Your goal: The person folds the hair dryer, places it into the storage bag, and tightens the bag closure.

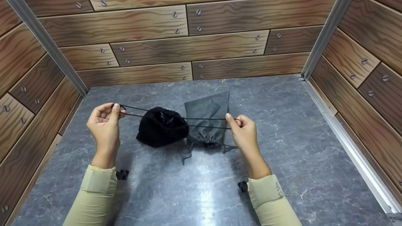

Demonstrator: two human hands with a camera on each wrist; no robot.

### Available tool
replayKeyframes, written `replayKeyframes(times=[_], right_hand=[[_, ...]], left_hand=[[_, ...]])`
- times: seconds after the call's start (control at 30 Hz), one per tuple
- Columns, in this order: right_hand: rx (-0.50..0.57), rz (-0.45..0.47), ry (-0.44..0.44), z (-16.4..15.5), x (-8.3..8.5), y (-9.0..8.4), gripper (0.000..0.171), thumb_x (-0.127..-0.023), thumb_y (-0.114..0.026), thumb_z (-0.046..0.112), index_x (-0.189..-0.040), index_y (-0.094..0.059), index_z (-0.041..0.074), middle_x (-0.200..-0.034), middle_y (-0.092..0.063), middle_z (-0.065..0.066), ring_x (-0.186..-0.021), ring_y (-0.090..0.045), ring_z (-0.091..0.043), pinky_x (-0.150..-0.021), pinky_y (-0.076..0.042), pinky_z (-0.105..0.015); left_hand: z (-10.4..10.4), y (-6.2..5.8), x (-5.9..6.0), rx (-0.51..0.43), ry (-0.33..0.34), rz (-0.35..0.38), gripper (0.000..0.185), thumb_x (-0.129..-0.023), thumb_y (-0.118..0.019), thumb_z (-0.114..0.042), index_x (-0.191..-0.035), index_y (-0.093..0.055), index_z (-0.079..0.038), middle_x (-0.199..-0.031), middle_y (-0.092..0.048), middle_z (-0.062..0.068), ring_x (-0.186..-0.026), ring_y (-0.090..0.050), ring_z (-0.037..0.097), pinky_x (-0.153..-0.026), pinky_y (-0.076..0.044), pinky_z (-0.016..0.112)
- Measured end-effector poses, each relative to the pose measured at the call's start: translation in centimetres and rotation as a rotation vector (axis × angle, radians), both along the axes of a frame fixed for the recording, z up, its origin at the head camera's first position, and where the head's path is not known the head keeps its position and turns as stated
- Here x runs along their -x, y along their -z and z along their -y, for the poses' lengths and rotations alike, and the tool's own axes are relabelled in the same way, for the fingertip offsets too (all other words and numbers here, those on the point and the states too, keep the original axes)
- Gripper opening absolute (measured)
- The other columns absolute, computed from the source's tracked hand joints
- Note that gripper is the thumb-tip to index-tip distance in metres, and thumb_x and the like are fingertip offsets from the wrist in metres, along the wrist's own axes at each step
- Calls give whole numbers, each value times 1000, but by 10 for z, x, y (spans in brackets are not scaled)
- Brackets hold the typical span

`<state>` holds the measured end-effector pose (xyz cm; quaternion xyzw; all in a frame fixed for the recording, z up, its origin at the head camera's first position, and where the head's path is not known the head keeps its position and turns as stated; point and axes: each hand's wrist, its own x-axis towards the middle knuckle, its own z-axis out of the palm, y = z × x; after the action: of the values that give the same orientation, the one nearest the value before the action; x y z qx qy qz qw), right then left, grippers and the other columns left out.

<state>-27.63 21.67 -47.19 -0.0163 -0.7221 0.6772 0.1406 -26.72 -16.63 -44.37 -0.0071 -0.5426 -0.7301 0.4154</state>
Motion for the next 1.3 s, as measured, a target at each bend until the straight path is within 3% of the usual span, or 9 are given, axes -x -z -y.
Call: replayKeyframes(times=[0.1, 0.23, 0.47, 0.7, 0.83, 1.07, 1.3], right_hand=[[-34, 12, 2, -7, -1, 2, 53, -100, -75, 23, -64, -39, 11, -53, -44, 7, -47, -43, -8, -46, -33, -20], [-92, 46, -34, -19, -3, 7, 56, -98, -78, 25, -63, -37, 12, -54, -40, 9, -46, -40, -5, -46, -32, -20], [-270, 152, -140, -46, -12, 15, 58, -96, -81, 24, -63, -34, 14, -53, -29, 13, -48, -27, -3, -44, -25, -22], [-424, 213, -283, -63, -13, 16, 62, -96, -81, 27, -62, -31, 16, -53, -26, 13, -47, -24, -3, -46, -26, -22], [-464, 257, -354, -71, -14, 17, 60, -94, -82, 23, -62, -32, 16, -53, -28, 13, -48, -27, -4, -47, -27, -22], [-528, 366, -460, -84, -16, 21, 60, -94, -82, 26, -62, -32, 17, -56, -25, 10, -51, -25, -7, -50, -27, -24], [-635, 397, -454, -90, -16, 28, 57, -92, -83, 30, -63, -35, 18, -57, -28, 11, -52, -30, -7, -51, -28, -23]], left_hand=[[3, 4, 0, -74, 9, 49, 10, -94, -72, 10, -101, -67, 8, -83, -70, 14, -60, -71, 17, -62, -61, 27], [9, 8, 0, -208, 59, 172, 8, -95, -72, 8, -100, -67, 5, -79, -68, 7, -55, -63, 10, -56, -55, 20], [20, 9, -4, -385, 195, 336, 6, -100, -67, 3, -103, -62, 2, -79, -60, 0, -50, -41, 4, -50, -39, 18], [25, 11, -8, -368, 241, 370, 8, -101, -68, 0, -105, -61, 2, -80, -62, 0, -44, -38, 3, -47, -36, 18], [31, 17, -11, -349, 203, 382, 7, -99, -69, 2, -103, -63, 3, -77, -60, 0, -39, -38, 3, -43, -36, 18], [37, 22, -10, -234, 124, 407, 9, -99, -71, -2, -104, -64, 3, -78, -60, 0, -40, -39, 3, -42, -36, 17], [43, 38, -10, -167, 71, 480, 15, -100, -72, -6, -107, -65, 5, -79, -61, 0, -42, -46, 4, -42, -40, 17]])
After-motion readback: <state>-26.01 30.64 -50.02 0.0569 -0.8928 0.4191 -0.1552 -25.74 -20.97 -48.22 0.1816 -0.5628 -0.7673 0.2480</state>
